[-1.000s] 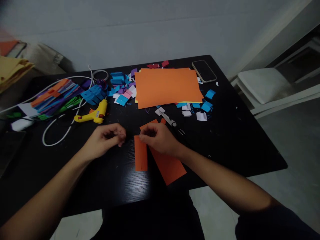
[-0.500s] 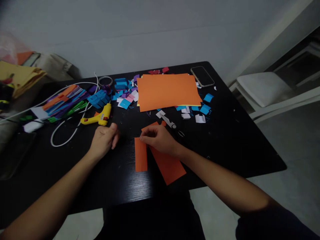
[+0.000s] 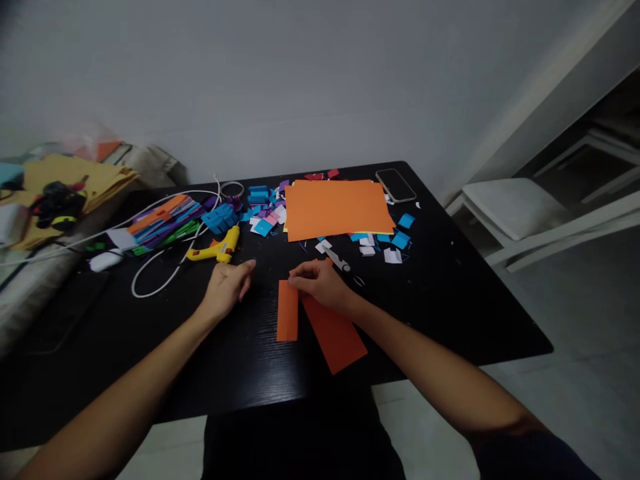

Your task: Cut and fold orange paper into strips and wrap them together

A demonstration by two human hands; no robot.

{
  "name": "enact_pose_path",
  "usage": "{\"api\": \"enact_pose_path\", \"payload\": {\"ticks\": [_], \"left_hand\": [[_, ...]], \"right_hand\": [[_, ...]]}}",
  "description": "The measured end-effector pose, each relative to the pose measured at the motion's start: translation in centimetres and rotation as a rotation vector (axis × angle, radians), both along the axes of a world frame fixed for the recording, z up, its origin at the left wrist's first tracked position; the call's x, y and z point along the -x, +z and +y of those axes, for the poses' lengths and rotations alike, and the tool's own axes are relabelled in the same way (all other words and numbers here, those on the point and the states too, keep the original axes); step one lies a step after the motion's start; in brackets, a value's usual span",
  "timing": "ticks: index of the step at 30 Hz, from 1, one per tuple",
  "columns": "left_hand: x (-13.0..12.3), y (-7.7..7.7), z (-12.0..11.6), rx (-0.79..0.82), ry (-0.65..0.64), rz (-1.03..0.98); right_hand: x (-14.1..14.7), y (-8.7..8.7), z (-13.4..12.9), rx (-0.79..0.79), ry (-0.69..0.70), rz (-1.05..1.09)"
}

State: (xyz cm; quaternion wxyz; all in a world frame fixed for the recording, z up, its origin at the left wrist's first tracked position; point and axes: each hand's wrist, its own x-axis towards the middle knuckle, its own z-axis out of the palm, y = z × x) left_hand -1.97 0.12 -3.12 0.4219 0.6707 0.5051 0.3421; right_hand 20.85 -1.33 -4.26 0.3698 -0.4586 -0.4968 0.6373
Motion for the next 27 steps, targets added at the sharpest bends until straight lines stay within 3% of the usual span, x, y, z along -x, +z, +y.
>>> {"api": "enact_pose_path", "payload": {"ticks": [6, 14, 19, 27], "left_hand": [[-0.3, -0.5, 0.0, -0.162, -0.014, 0.039], [0.8, 0.6, -0.1, -0.329, -0.237, 0.066], [1.4, 0.5, -0.1, -0.422, -0.206, 0.152], [-0.1, -0.3, -0.8, -0.442, -0.194, 0.310]], "right_hand": [[-0.1, -0.3, 0.2, -0.028, -0.002, -0.010], [-0.3, -0.4, 0.1, -0.025, 0.011, -0.017], [-0.1, -0.3, 0.2, -0.007, 0.026, 0.004], [-0.1, -0.2, 0.1, -0.005, 0.033, 0.048]]}}
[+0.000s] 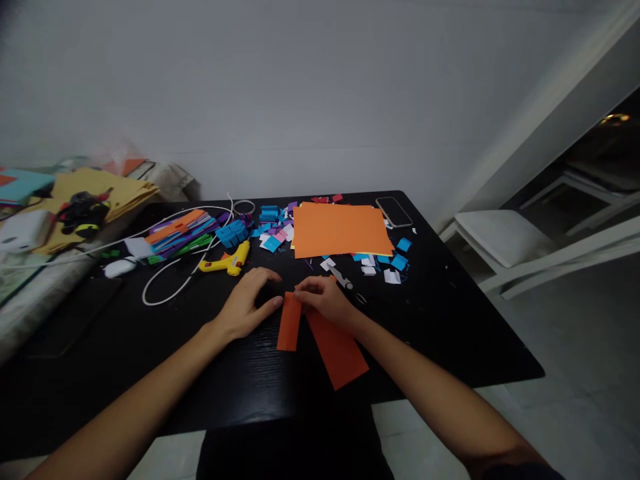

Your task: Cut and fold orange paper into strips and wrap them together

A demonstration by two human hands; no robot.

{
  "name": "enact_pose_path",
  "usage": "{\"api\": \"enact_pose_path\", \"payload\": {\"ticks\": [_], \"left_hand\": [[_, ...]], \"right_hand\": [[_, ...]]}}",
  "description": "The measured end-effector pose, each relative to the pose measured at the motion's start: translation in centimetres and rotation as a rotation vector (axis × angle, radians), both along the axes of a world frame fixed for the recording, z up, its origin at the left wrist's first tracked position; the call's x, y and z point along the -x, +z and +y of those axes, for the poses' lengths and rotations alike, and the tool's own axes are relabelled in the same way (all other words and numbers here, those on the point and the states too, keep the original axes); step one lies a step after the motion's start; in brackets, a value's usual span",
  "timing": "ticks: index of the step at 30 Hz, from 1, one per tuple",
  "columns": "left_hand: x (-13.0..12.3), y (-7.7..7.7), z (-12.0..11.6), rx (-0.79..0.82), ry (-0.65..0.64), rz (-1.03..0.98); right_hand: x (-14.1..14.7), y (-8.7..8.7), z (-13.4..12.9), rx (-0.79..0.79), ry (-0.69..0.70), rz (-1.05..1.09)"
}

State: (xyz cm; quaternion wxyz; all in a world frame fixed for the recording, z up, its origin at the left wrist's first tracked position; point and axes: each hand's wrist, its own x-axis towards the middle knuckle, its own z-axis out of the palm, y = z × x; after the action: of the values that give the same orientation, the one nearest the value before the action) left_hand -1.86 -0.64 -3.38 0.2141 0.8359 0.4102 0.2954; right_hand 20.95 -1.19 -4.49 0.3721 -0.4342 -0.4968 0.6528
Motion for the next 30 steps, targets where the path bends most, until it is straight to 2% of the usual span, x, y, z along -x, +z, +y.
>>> {"api": "enact_pose_path", "payload": {"ticks": [11, 13, 15, 17, 19, 21, 23, 25, 27, 30], "left_hand": [[-0.9, -1.0, 0.0, 0.005, -0.079, 0.011], [-0.9, -0.6, 0.2, -0.001, -0.059, 0.028], [-0.2, 0.4, 0.5, -0.009, 0.005, 0.056], [1.7, 2.2, 0.9, -0.016, 0.108, 0.104], [4.8, 4.3, 0.9, 0.002, 0.223, 0.193], [8.9, 6.1, 0.3, 0.071, 0.457, 0.476], [13.3, 7.3, -0.7, 0.122, 0.633, 0.676], [17.2, 7.7, -1.9, 0.167, 0.787, 0.809], [20.2, 7.4, -2.9, 0.228, 0.870, 0.865], [22.6, 6.5, -3.9, 0.333, 0.965, 0.855]], "right_hand": [[0.2, -0.3, 0.0, -0.026, 0.002, -0.002], [0.2, -0.3, 0.0, -0.031, 0.006, -0.013], [0.1, -0.4, -0.1, -0.036, 0.012, -0.028], [0.0, -0.5, -0.1, -0.040, 0.020, -0.043], [0.0, -0.7, -0.1, -0.043, 0.027, -0.051], [0.0, -0.8, -0.1, -0.042, 0.032, -0.056], [0.0, -0.9, 0.0, -0.038, 0.032, -0.057], [0.0, -0.9, 0.0, -0.037, 0.035, -0.059], [0.0, -0.9, 0.0, -0.040, 0.041, -0.059], [0.0, -0.8, 0.0, -0.046, 0.044, -0.065]]}}
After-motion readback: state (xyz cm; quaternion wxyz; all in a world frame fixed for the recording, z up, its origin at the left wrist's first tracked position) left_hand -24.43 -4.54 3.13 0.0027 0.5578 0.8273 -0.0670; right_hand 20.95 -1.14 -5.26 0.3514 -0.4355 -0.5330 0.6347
